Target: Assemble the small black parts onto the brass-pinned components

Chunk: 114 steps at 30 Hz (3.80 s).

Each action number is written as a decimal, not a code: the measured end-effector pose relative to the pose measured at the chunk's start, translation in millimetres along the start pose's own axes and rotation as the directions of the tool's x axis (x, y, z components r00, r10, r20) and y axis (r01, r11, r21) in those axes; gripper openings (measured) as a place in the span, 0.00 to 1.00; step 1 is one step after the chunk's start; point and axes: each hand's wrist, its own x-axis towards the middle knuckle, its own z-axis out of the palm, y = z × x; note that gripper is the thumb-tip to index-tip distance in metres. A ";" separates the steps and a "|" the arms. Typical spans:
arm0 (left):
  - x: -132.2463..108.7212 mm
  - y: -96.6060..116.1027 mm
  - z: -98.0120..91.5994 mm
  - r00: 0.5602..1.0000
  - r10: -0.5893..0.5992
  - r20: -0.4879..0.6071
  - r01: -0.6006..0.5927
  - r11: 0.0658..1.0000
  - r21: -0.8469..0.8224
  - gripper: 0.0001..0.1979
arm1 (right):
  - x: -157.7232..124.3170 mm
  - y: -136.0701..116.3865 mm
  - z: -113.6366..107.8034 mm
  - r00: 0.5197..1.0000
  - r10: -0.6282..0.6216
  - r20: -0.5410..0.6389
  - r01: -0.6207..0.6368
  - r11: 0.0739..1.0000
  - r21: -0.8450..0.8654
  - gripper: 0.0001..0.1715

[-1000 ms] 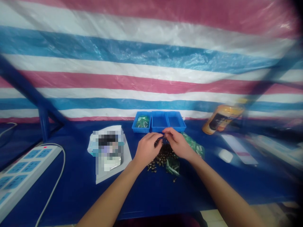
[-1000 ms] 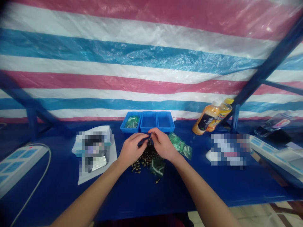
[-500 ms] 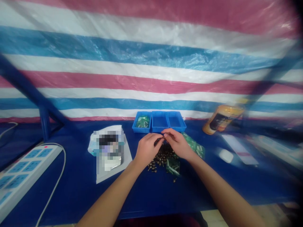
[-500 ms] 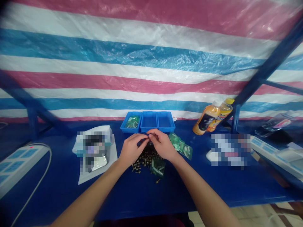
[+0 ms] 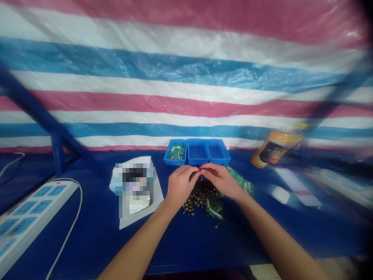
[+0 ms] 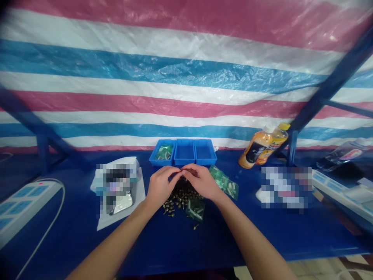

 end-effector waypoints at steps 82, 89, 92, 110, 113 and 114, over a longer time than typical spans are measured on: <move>-2.9 17.0 -4.0 0.986 -0.163 0.035 0.167 0.966 -0.198 0.08 | -2.5 -3.5 1.5 0.960 -0.262 -0.097 0.212 0.910 -0.356 0.06; 0.4 17.3 -4.0 0.973 -0.230 -0.034 0.220 0.959 -0.180 0.08 | -1.8 -3.4 -1.2 0.989 -0.132 -0.068 0.112 0.963 -0.246 0.14; 0.7 15.5 -3.3 0.966 -0.252 -0.051 0.240 0.956 -0.172 0.08 | -1.1 0.5 -1.7 0.998 -0.044 -0.052 0.031 0.970 -0.241 0.23; 2.9 10.8 -3.4 0.970 -0.244 0.007 0.244 0.970 0.004 0.08 | 7.6 14.2 -3.5 0.960 0.140 -0.241 -0.101 0.981 0.165 0.39; 4.9 7.0 -5.7 0.976 -0.215 -0.033 0.217 0.960 0.178 0.09 | 6.7 15.5 -8.2 0.966 0.092 -0.244 -0.104 0.994 -0.036 0.28; 5.0 5.5 -6.1 0.974 -0.222 -0.045 0.226 0.942 0.247 0.10 | 6.2 16.2 -9.7 0.969 0.063 -0.238 -0.099 0.985 -0.142 0.23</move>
